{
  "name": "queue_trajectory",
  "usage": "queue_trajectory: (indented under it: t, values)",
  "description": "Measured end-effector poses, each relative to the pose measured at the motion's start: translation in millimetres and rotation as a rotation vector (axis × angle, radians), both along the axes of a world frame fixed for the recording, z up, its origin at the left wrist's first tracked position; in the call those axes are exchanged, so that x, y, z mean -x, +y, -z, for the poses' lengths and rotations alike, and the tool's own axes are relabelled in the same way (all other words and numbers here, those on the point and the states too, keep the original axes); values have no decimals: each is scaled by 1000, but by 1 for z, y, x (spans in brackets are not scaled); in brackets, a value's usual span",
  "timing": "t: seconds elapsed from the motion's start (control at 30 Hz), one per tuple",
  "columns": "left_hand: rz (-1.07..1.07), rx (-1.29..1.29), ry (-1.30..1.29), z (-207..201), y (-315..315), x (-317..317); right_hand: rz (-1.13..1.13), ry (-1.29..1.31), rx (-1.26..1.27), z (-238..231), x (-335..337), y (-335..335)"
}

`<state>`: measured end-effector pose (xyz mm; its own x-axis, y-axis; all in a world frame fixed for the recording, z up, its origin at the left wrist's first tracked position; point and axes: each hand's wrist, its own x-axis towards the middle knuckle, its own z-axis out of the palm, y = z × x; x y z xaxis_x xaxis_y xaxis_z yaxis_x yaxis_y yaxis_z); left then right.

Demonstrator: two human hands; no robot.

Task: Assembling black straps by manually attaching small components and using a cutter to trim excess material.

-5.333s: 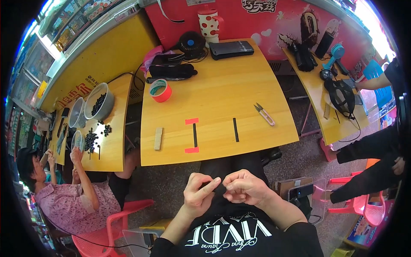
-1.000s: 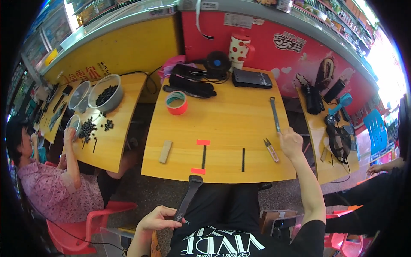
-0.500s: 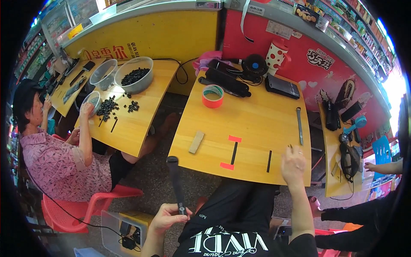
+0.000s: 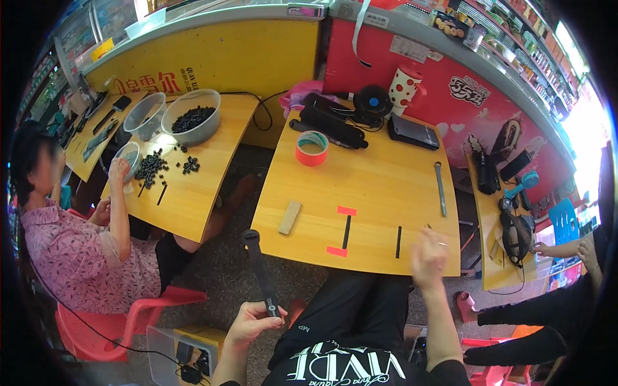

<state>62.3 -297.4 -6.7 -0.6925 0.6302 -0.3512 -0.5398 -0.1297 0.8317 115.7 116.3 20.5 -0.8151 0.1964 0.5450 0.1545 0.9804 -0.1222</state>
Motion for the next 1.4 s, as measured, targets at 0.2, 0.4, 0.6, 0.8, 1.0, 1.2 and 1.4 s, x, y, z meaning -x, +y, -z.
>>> queue_trajectory:
  t: [0.2,0.4,0.6,0.8,1.0,1.2,1.4]
  values:
    - [-70,55,54,0,-5,-18,-527,-311,186,-17,74,-72]
    - [-121,-48,87,7,-11,-29,-337,-476,245,-27,105,-29]
    - [-101,-18,48,3,-1,-21,-332,-376,232,-6,64,-46]
    - [-33,4,100,-1,12,-10,-371,-178,472,4,52,-54]
    - [-18,57,73,-15,27,-19,-241,-228,446,18,80,-48]
    - [-7,28,75,-12,27,-23,-231,-369,466,18,84,-37]
    - [6,75,48,-18,32,-21,-261,-441,395,9,82,-42]
